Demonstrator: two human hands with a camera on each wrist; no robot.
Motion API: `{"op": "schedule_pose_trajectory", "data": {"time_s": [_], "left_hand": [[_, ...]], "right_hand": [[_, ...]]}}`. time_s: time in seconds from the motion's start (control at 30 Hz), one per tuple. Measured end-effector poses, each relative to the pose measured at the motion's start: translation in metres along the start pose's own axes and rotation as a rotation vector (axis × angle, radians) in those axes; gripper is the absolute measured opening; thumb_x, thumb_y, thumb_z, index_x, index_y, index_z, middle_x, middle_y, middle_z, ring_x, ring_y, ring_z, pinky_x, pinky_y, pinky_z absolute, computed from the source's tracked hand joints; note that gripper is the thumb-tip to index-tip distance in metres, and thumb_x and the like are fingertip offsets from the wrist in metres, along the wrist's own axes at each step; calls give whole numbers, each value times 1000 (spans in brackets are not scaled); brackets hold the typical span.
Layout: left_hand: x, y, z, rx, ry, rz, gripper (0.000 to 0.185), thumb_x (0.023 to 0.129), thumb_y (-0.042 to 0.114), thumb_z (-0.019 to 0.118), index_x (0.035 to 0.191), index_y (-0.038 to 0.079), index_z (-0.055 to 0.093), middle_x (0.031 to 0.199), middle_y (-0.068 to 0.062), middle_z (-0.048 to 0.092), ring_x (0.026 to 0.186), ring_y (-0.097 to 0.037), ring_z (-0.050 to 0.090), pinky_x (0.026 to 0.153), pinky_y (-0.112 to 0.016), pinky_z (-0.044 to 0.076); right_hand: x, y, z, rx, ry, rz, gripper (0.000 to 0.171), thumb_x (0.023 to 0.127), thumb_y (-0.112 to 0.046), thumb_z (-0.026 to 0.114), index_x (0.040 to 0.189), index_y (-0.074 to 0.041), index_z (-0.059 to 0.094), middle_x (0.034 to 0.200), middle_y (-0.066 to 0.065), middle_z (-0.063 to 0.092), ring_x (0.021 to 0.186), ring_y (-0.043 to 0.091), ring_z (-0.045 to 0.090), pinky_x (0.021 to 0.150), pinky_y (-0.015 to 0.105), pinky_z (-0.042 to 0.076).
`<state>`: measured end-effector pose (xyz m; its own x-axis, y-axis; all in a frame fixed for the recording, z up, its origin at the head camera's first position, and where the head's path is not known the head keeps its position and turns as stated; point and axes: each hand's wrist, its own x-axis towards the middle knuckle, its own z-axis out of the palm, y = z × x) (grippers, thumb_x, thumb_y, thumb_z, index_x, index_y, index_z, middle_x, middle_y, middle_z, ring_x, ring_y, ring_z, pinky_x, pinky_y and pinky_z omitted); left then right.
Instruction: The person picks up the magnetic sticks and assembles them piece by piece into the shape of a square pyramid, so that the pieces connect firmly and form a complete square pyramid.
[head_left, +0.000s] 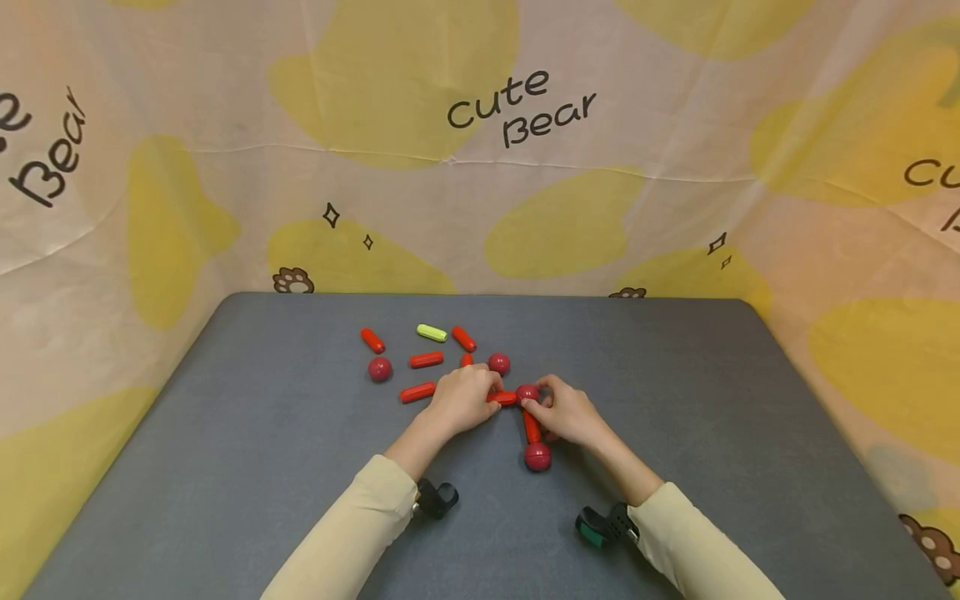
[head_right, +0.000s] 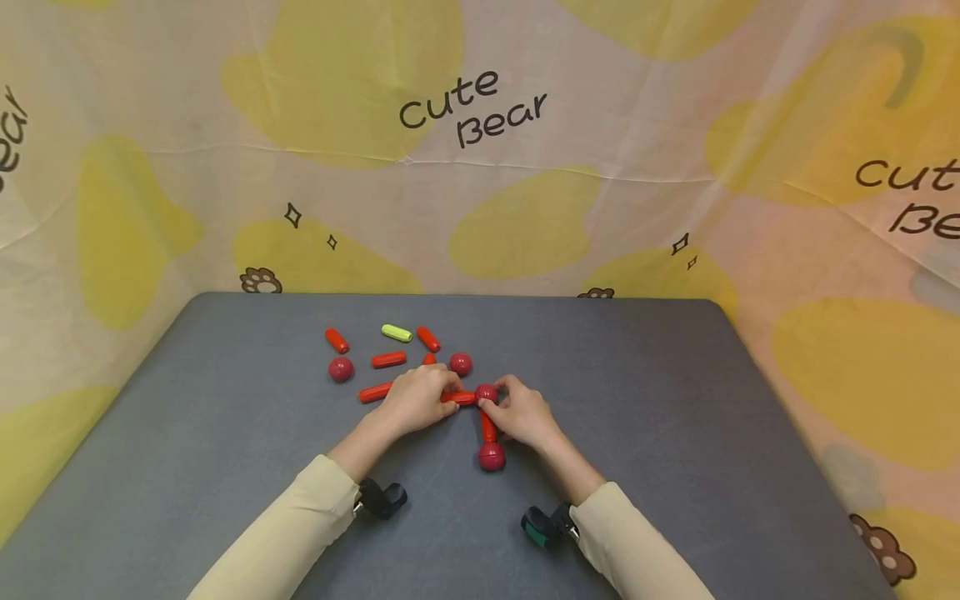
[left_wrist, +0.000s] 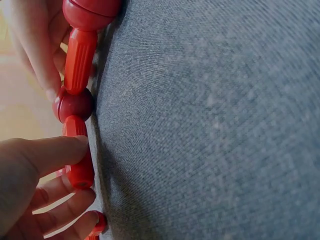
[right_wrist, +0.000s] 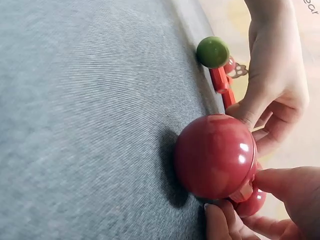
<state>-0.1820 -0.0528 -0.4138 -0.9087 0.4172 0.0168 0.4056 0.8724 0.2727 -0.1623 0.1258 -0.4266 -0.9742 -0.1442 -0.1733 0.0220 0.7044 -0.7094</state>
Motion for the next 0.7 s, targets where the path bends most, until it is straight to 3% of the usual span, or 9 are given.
{"op": "schedule_pose_trajectory", "data": {"time_s": [0.4,0.7], "left_hand": [[-5,-1,-4,-24,20,5,14,78,20,71,92,17,70,85,2,60,66,-15,54,55,-31,45],[-22,-11,-26,-102,89,17,19,78,18,72,96,16,69,89,1,62,76,-11,57,60,-29,47]], "right_hand": [[5,-4,3,9,1,-4,33,85,-23,65,110,-4,55,64,4,54,42,12,54,42,26,46],[4,-3,1,-49,4,2,37,85,-27,64,112,-3,55,66,3,53,43,11,50,43,25,40]]}}
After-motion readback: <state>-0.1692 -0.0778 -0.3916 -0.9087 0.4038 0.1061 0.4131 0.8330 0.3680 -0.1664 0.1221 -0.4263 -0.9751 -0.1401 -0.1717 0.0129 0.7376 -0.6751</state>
